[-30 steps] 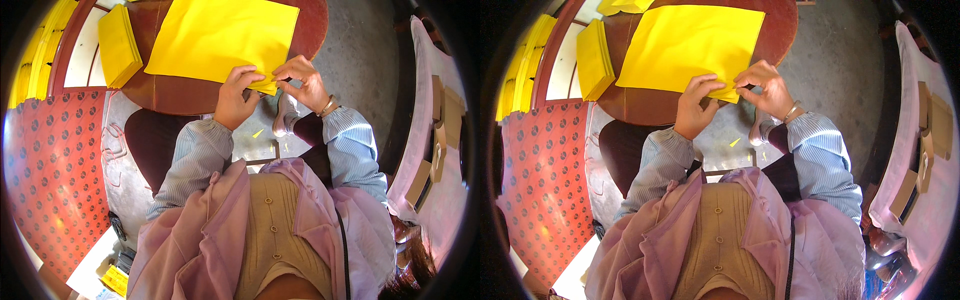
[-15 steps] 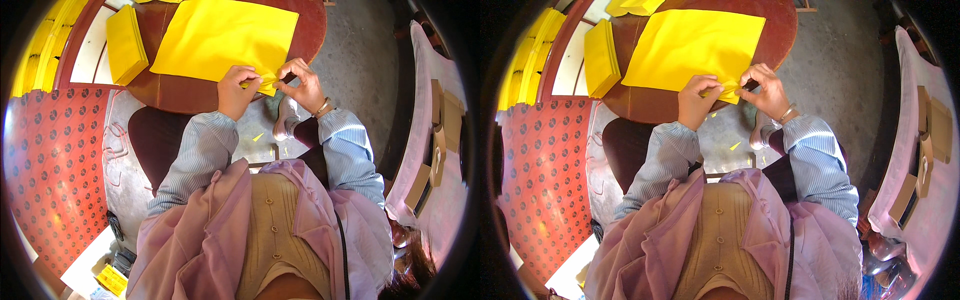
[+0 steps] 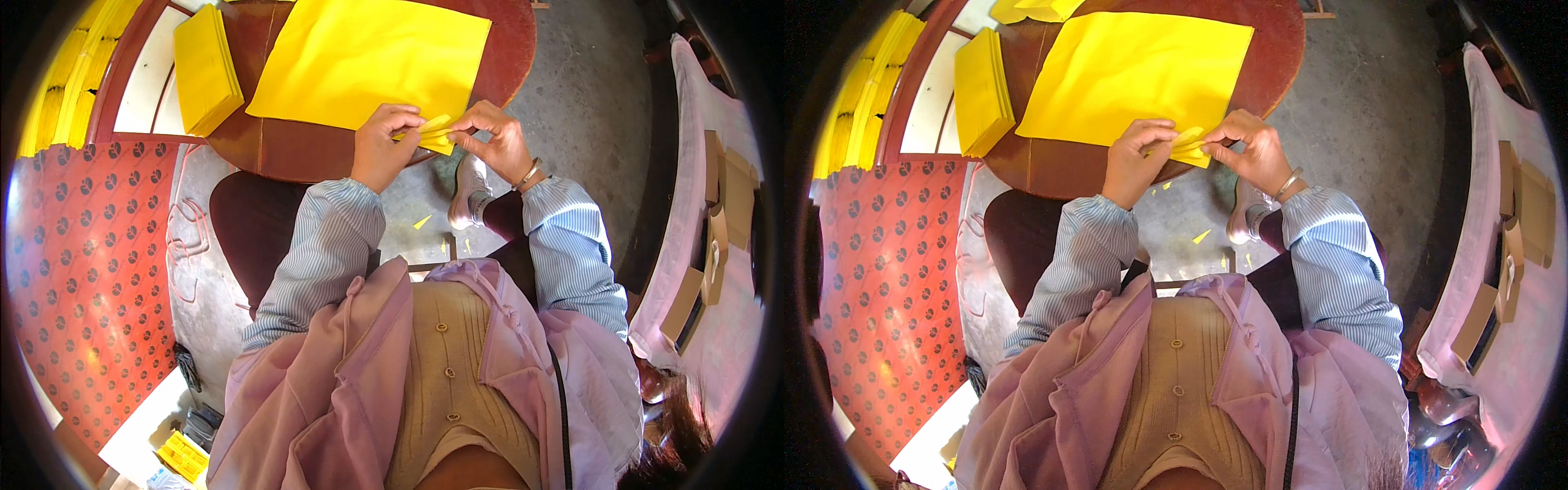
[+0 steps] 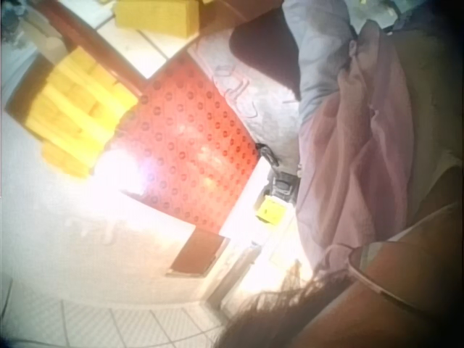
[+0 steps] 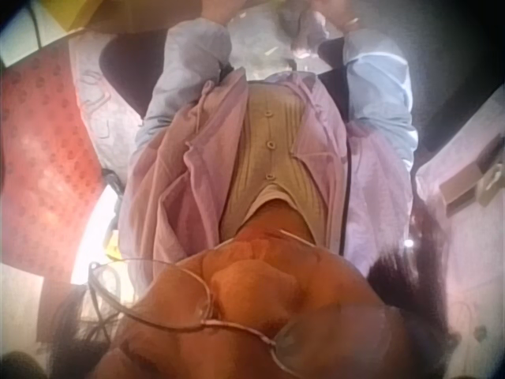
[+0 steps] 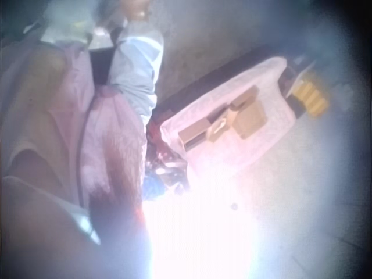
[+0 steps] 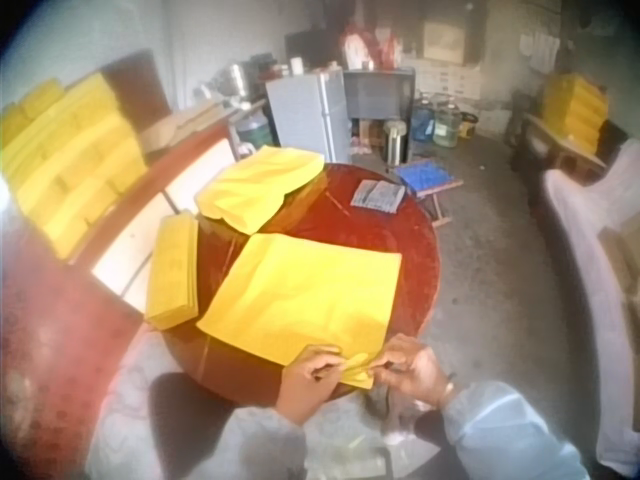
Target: The person folds yellow paper sheets by hand on a round table, aligning edges and pressing creases. The person repeatedly picks up sheets, folds them in half, and stacks the folded pieces.
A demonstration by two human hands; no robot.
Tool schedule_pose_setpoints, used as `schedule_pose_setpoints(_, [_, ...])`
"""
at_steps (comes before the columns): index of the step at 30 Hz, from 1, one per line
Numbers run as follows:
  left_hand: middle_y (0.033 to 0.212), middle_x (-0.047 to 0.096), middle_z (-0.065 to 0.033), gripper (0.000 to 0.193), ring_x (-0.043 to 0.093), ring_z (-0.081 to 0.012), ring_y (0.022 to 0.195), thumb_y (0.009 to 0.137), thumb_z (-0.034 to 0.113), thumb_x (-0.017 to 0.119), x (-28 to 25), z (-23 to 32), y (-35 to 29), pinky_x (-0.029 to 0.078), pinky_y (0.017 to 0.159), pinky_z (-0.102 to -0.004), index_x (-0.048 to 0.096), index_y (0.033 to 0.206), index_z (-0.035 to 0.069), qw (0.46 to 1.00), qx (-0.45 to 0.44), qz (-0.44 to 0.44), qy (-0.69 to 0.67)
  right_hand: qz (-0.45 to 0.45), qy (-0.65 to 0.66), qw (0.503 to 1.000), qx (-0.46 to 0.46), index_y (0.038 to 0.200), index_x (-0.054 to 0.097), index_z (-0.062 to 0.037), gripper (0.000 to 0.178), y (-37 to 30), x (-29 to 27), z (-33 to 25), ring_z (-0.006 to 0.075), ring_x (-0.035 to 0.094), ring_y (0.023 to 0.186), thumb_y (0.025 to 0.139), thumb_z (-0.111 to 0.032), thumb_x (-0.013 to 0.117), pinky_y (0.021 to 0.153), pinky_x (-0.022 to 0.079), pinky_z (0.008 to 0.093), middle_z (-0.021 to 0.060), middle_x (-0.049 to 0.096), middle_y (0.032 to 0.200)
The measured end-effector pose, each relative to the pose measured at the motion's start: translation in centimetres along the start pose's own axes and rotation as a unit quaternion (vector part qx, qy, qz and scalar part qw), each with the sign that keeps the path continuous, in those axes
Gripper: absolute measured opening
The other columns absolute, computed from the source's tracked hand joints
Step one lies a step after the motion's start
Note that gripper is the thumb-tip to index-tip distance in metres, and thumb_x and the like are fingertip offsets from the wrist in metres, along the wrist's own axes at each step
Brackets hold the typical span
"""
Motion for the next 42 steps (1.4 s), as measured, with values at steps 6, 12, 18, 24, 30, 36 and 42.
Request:
schedule_pose_setpoints(6, [0.117,0.072,-0.0132,0.021,0.074,-0.0233,0.103,0.082,0.005,0.08,0.2,0.7,-0.2,0.061,0.091,-0.0328,0.078,0.103,0.001,0.998,0.03,-0.002,0.048,0.006,0.018,1.0,0.025,0.099,0.079,-0.003,0.015,-0.1,0.1,0.3,0.0172,0.067,0.084,0.087,-0.01,0.086,0.076,0.054,0.0321,0.0059,0.072,0.091])
schedule_pose_setpoints(12, [0.113,0.072,-0.0138,0.018,0.076,-0.0225,0.096,0.082,0.005,0.083,0.9,0.6,-0.3,0.062,0.088,-0.0312,0.076,0.098,-0.001,0.997,0.02,0.042,0.055,0.011,0.033,0.999,0.028,0.107,0.076,-0.005,0.023,-0.2,0.2,0.1,0.0168,0.067,0.087,0.086,-0.003,0.085,0.08,0.057,0.0329,0.006,0.071,0.099])
schedule_pose_setpoints(18, [0.112,0.073,-0.0137,0.016,0.076,-0.0212,0.093,0.086,0.005,0.082,0.6,0.0,-0.2,0.062,0.087,-0.0302,0.075,0.098,-0.003,0.998,0.007,0.05,0.029,-0.015,-0.049,0.996,-0.066,0.109,0.075,-0.0083,0.036,-0.4,-0.4,-1.2,0.0223,0.066,0.101,0.077,0.006,0.079,0.09,0.057,0.0376,0.0046,0.069,0.107])
schedule_pose_setpoints(24, [0.112,0.074,-0.0132,0.016,0.076,-0.0211,0.096,0.087,0.006,0.082,0.6,0.0,-0.2,0.061,0.087,-0.0306,0.076,0.099,-0.003,0.999,0.006,0.042,0.028,-0.041,-0.085,0.992,-0.078,0.104,0.078,-0.0085,0.029,-0.4,-0.2,-1.5,0.0267,0.065,0.1,0.078,0.001,0.082,0.09,0.055,0.0388,0.0044,0.07,0.104])
schedule_pose_setpoints(30, [0.112,0.074,-0.0131,0.016,0.075,-0.0221,0.096,0.086,0.007,0.082,0.4,0.2,-0.2,0.061,0.087,-0.0311,0.077,0.099,-0.001,0.999,0.006,0.039,0.027,-0.049,-0.046,0.996,-0.052,0.103,0.08,-0.0077,0.018,0.1,-0.4,-0.7,0.0264,0.065,0.096,0.085,-0.007,0.083,0.087,0.055,0.0387,0.0055,0.073,0.101])
schedule_pose_setpoints(36, [0.113,0.073,-0.0135,0.015,0.075,-0.0233,0.099,0.087,0.005,0.079,0.4,0.3,-0.2,0.061,0.088,-0.0317,0.078,0.1,0.0,0.999,0.008,0.033,0.037,-0.037,-0.023,0.999,-0.004,0.099,0.08,-0.0072,0.015,0.3,-0.3,0.0,0.0232,0.066,0.094,0.086,-0.011,0.085,0.084,0.054,0.0366,0.0039,0.075,0.097])
schedule_pose_setpoints(42, [0.121,0.071,-0.0122,0.024,0.07,-0.0228,0.112,0.083,0.001,0.073,0.0,0.2,-0.3,0.056,0.096,-0.0325,0.079,0.106,0.003,0.999,-0.005,-0.016,0.028,-0.023,0.023,0.999,0.03,0.097,0.08,-0.0075,0.015,0.4,-0.1,0.4,0.0202,0.067,0.093,0.084,-0.011,0.087,0.085,0.054,0.0357,0.0028,0.076,0.095])
Point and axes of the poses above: each hand's wrist, its own y-axis towards the middle knuckle, its own x-axis out of the palm, z = x × y, the point moved 5 cm from there along y, towards the middle knuckle
